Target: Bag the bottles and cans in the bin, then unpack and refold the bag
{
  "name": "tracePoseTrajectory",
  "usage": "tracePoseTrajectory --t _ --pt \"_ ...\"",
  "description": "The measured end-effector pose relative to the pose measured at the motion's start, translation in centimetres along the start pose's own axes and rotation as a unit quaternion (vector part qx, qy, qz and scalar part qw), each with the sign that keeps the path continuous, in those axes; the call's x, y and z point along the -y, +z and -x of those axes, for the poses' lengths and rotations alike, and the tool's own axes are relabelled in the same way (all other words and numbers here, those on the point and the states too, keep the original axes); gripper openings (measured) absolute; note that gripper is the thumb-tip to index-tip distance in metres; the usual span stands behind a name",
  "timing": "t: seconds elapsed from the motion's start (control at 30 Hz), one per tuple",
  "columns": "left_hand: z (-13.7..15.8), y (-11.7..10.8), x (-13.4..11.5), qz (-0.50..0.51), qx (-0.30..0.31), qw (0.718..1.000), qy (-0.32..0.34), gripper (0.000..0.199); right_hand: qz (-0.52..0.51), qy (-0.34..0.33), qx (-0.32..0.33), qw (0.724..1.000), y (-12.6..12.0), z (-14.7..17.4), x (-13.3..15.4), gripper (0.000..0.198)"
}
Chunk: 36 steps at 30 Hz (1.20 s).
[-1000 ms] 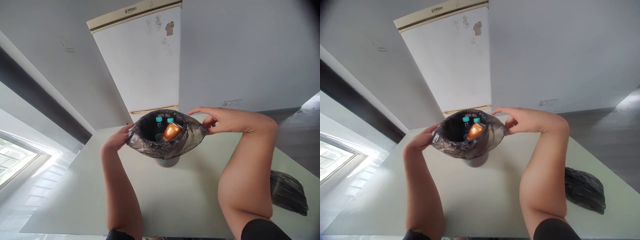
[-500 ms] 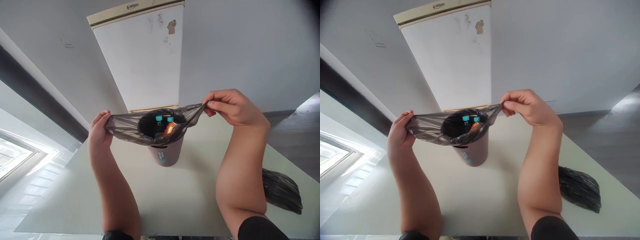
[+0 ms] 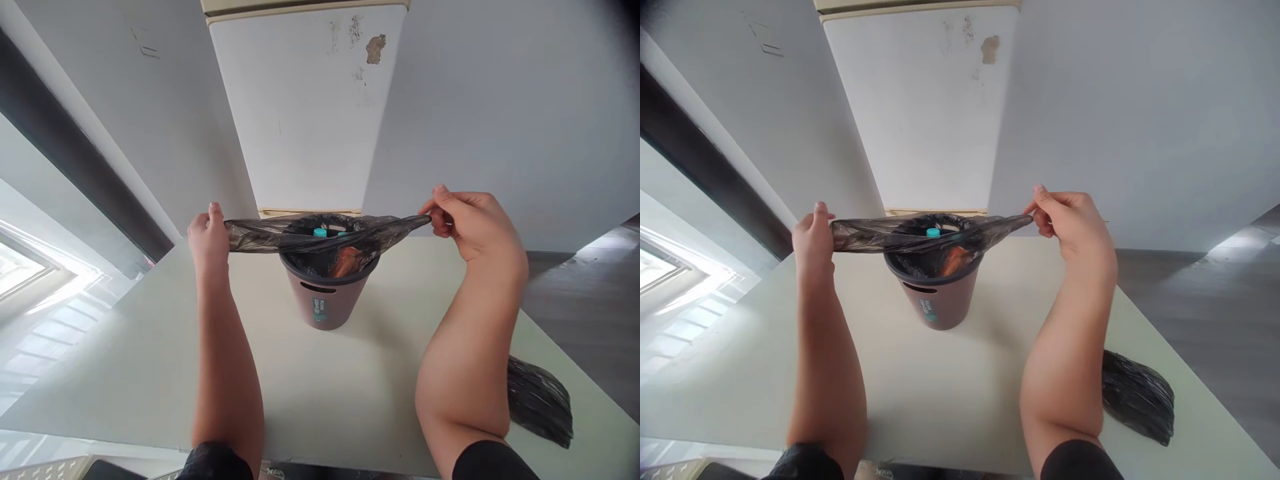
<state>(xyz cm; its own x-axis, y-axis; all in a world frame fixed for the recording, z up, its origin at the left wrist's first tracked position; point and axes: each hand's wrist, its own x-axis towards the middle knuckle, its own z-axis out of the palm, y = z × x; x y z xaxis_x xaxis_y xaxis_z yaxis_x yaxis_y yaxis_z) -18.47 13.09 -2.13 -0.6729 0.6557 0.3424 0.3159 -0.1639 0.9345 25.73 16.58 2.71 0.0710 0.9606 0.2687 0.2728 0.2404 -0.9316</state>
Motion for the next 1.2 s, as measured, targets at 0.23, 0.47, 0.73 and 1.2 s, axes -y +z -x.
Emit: tracePoseTrajectory --t 0.23,0.47,0.73,1.2 --pt "1.1 0.7 -0.8 0.015 0.097 0.982 -0.163 0.048 0.129 0.044 0.064 0.989 3.4 -1.6 -1.2 0.064" --pt "1.8 1.3 -1.5 0.083 0.073 0.992 -0.063 0.028 0.177 0.039 0.19 0.965 5.1 -0.5 0.2 0.045" --pt "1.9 2.2 -1.9 0.239 0.133 0.962 0.018 0.028 0.002 -0.025 0.091 0.996 5.8 -1.0 -0.2 0.022" --pt "1.8 2.2 -3.0 0.299 0.126 0.945 0.049 0.015 -0.114 -0.036 0.033 0.992 6.9 -1.9 -0.5 0.021"
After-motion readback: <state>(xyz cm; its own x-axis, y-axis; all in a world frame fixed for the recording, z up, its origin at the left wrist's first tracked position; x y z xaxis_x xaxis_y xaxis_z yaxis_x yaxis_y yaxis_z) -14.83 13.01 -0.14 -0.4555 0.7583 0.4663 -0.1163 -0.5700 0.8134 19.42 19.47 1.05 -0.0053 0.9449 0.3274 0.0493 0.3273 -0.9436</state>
